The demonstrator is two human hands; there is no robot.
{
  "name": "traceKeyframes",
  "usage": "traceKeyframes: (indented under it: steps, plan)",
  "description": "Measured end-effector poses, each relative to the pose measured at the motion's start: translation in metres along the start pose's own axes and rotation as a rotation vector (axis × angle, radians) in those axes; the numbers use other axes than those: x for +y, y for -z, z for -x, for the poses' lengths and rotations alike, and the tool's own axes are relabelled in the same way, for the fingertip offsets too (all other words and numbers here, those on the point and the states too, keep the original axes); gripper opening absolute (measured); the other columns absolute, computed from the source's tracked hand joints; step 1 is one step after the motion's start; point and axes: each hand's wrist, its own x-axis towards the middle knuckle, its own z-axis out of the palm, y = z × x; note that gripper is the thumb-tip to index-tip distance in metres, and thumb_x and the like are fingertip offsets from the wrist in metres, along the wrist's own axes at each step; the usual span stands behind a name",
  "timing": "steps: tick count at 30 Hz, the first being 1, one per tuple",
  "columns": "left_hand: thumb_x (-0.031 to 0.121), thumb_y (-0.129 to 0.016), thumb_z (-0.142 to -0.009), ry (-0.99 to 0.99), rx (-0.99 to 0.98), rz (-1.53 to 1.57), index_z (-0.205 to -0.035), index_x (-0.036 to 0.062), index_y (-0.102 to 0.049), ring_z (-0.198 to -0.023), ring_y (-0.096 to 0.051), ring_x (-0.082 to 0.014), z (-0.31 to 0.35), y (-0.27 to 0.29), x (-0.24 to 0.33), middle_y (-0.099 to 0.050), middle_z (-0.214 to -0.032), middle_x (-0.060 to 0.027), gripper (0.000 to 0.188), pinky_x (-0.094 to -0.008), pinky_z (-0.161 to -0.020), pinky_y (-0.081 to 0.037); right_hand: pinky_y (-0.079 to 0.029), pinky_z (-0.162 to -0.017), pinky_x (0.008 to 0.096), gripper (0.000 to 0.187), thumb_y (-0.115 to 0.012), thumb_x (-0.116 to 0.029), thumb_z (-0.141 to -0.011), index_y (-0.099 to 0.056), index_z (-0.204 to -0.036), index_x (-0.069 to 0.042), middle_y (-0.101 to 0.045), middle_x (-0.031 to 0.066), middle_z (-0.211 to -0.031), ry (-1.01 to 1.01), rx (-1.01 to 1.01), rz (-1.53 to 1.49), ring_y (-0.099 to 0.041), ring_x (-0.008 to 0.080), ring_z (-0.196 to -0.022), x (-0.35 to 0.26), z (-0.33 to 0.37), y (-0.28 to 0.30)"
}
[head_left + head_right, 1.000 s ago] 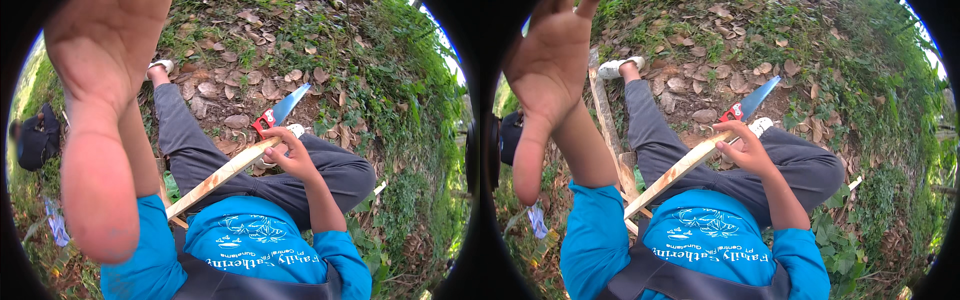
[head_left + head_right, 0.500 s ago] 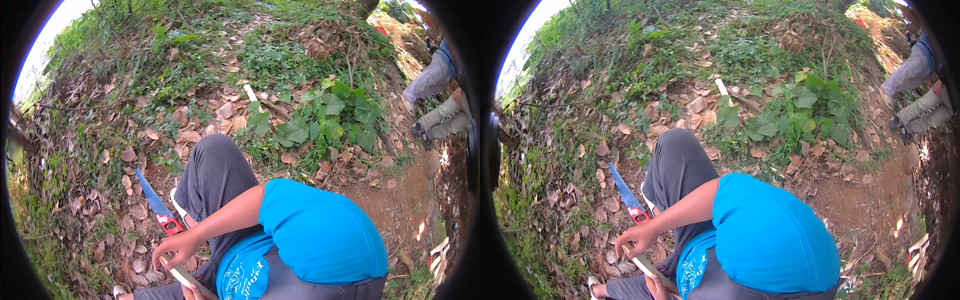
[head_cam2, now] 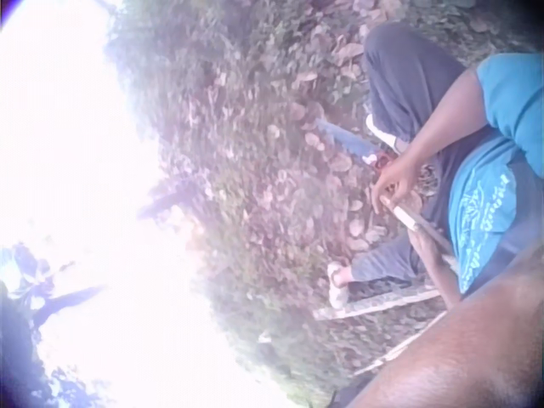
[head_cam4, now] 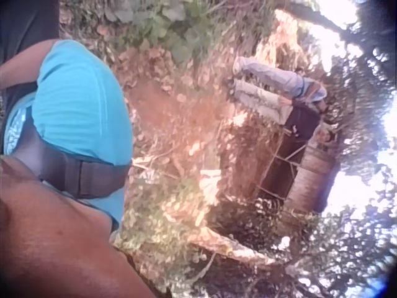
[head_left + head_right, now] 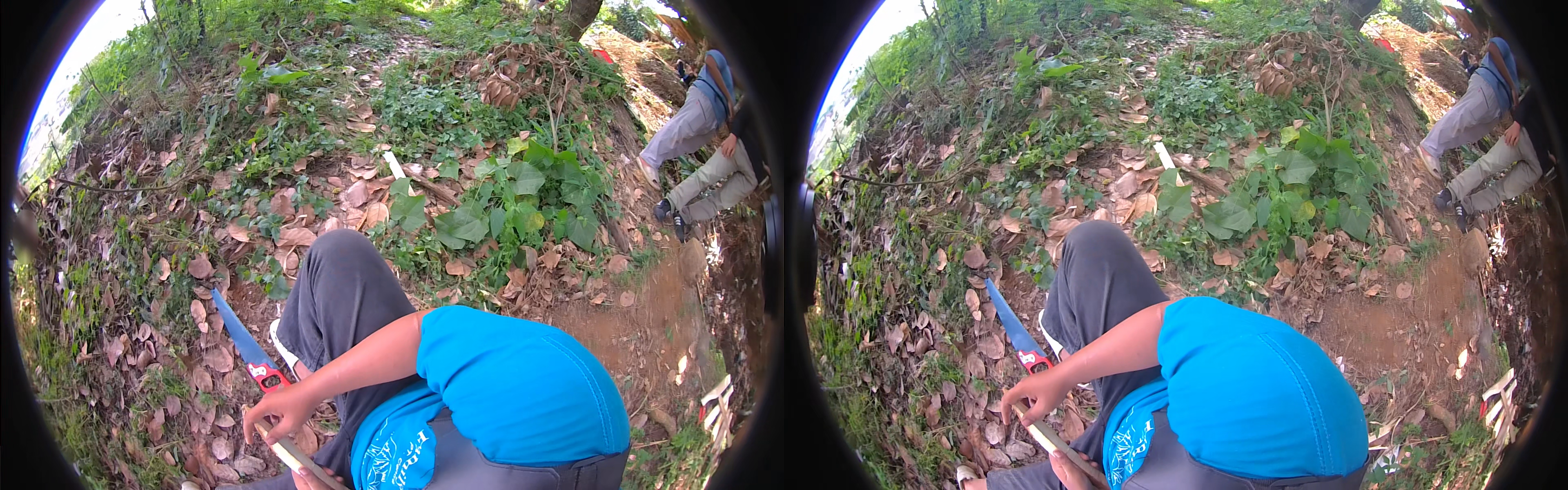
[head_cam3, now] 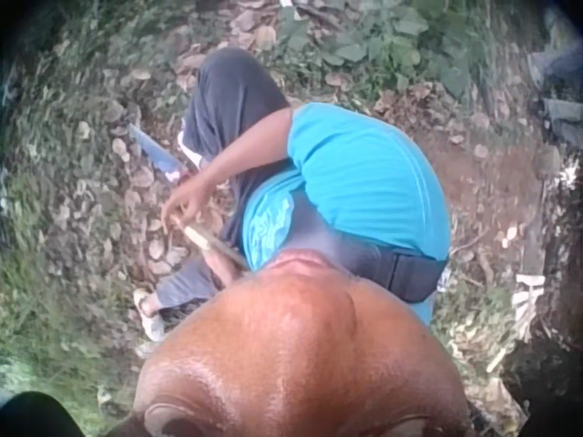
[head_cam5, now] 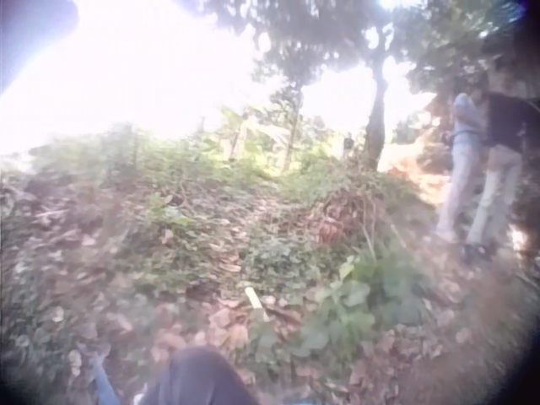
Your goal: The person sits on the ground and uses a red knife to shave and shape a long, thin piece of wood. They repeatedly scrape the surface to smooth it and occasionally inspect the wood by holding it up.
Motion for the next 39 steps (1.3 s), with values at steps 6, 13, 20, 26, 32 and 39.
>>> traceKeyframes:
  steps: [6,13,20,26,32,39]
  plan:
    - [0.045,-0.051,-0.107,-0.070,-0.032,-0.031,-0.129,0.0086,-0.051,-0.065,-0.060,-0.0183,-0.004,0.003,-0.005,-0.061,-0.082,-0.0077,0.042,-0.0323,-0.056,-0.051,-0.052,-0.083,0.0357,0.037,-0.072,-0.020,-0.096,-0.062,-0.131,-0.012,-0.068,0.0060,-0.114,0.016,0.006,0.002,-0.068,0.0184,-0.097,0.005,-0.002,-0.002]
    - [0.043,-0.059,-0.105,-0.223,-0.065,0.021,-0.143,0.0060,-0.045,-0.082,-0.059,-0.0170,-0.019,0.023,-0.049,-0.061,-0.101,-0.0066,0.055,-0.0320,-0.067,-0.049,-0.053,-0.084,0.0366,0.037,-0.071,-0.019,-0.097,-0.062,-0.132,-0.012,-0.068,0.0065,-0.117,-0.031,-0.010,0.023,-0.069,0.0191,-0.098,0.010,-0.002,-0.004]
    - [0.044,-0.064,-0.102,-0.395,0.018,-0.235,-0.145,-0.0010,-0.046,-0.095,-0.059,-0.0224,-0.001,0.033,-0.053,-0.063,-0.116,-0.0101,0.064,-0.0346,-0.084,-0.049,-0.052,-0.084,0.0360,0.036,-0.070,-0.020,-0.098,-0.062,-0.132,-0.013,-0.068,0.0057,-0.113,-0.048,-0.027,0.005,-0.068,0.0179,-0.097,0.012,-0.005,-0.006]
    - [0.032,-0.077,-0.094,-0.419,-0.084,-0.405,-0.139,-0.0039,-0.053,-0.102,-0.060,-0.0235,0.015,0.048,-0.047,-0.064,-0.119,-0.0136,0.063,-0.0367,-0.091,-0.049,-0.052,-0.084,0.0349,0.036,-0.071,-0.020,-0.097,-0.062,-0.132,-0.013,-0.068,0.0049,-0.112,-0.066,-0.038,-0.013,-0.067,0.0168,-0.098,0.014,-0.005,-0.008]
    - [0.029,-0.077,-0.094,-0.350,-0.037,-0.485,-0.132,-0.0045,-0.057,-0.097,-0.061,-0.0239,0.028,0.029,-0.029,-0.067,-0.110,-0.0154,0.055,-0.0386,-0.087,-0.050,-0.051,-0.082,0.0345,0.036,-0.071,-0.020,-0.097,-0.062,-0.132,-0.013,-0.068,0.0042,-0.116,-0.061,-0.055,-0.032,-0.067,0.0157,-0.097,0.009,-0.001,-0.003]
    - [0.024,-0.071,-0.094,-0.467,0.133,-0.659,-0.132,-0.0069,-0.058,-0.099,-0.061,-0.0305,0.036,0.017,-0.024,-0.061,-0.113,-0.0170,0.050,-0.0384,-0.089,-0.049,-0.052,-0.096,0.0359,0.036,-0.068,-0.009,-0.098,-0.064,-0.133,-0.009,-0.070,0.0085,-0.110,-0.034,-0.005,-0.090,-0.068,0.0217,-0.107,-0.009,-0.002,-0.005]
